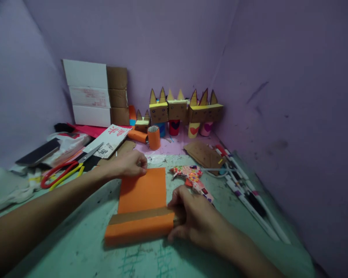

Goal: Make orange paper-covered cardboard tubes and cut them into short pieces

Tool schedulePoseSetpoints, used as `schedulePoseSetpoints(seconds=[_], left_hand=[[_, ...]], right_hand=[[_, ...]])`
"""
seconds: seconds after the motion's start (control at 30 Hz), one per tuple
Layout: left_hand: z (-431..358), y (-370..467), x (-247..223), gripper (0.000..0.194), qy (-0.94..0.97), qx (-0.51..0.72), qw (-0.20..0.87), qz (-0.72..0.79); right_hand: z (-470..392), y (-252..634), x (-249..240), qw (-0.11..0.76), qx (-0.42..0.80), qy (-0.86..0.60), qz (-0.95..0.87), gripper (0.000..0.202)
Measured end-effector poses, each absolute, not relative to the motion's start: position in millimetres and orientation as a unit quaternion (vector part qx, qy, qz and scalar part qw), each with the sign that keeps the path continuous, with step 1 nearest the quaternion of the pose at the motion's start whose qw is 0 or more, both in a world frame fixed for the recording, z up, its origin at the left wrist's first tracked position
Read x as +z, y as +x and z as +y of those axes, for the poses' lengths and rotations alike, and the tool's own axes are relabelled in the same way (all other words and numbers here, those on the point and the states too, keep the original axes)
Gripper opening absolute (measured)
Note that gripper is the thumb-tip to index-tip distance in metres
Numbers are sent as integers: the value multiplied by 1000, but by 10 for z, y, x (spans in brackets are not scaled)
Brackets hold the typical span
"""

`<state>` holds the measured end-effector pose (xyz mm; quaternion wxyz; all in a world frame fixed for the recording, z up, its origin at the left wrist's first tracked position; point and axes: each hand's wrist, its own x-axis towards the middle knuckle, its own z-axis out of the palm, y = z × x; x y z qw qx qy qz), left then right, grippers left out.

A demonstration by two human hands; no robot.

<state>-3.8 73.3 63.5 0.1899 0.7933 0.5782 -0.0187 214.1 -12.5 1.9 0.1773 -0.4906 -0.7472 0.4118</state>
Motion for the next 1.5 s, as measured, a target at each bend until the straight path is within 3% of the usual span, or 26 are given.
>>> schedulePoseSetpoints(seconds=[0.33,0.6,0.93,1.17,1.3,1.5], left_hand=[[297,-48,871,9,832,100,143,527],[-197,39,811,16,867,243,42,433],[-487,109,618,17,874,311,-93,361],[-619,202,477,33,840,377,-161,354],[-693,242,397,38,850,339,-192,355],[-764,387,33,36,769,418,-312,370]], right_hand=[[-90,2000,197,209,511,-508,-661,52],[-94,2009,179,236,564,-488,-623,45],[-15,2076,134,223,538,-466,-666,68],[-23,2028,89,251,568,-482,-618,43],[-27,2030,99,257,574,-469,-620,49],[-30,2060,53,212,531,-464,-676,46]])
